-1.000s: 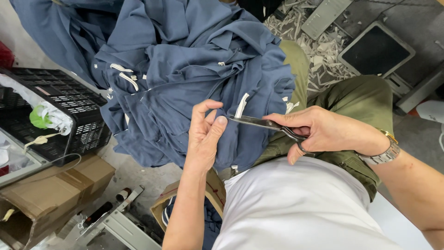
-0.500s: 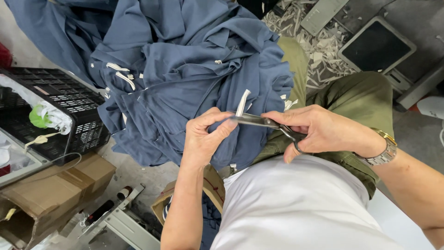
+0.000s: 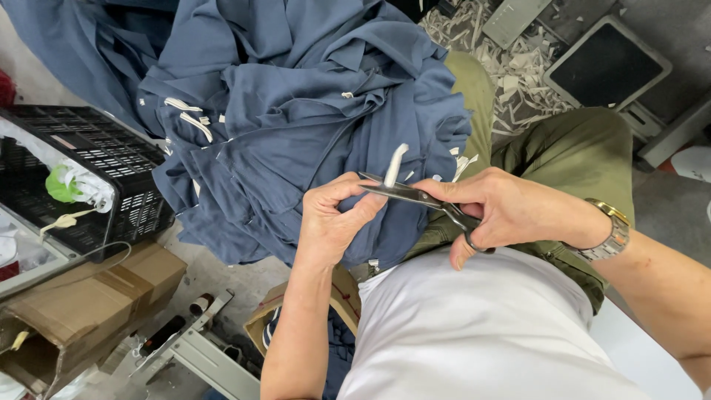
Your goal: Trimming loose threads from blue fabric garments using scissors
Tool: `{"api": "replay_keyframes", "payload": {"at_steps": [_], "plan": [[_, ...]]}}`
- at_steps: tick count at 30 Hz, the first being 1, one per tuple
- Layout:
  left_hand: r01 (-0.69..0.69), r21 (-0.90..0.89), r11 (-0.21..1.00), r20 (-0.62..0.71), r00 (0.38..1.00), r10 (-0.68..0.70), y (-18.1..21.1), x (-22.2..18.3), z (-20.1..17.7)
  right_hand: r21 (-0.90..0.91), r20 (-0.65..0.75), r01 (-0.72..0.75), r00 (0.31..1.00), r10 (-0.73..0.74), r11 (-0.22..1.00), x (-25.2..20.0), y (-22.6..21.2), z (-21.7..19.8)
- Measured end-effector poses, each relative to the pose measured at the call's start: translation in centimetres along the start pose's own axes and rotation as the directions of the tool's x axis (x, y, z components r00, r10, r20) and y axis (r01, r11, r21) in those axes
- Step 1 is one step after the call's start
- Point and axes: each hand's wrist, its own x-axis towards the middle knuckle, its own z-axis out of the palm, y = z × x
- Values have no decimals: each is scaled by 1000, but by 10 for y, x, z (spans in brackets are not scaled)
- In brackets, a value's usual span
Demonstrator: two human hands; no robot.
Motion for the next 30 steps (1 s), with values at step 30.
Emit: {"api": "replay_keyframes", "payload": {"at_steps": [30], "plan": [[94, -46, 995, -207, 973, -101, -20, 4, -32, 29, -79, 15, 997, -13, 999, -14, -4, -9]]}}
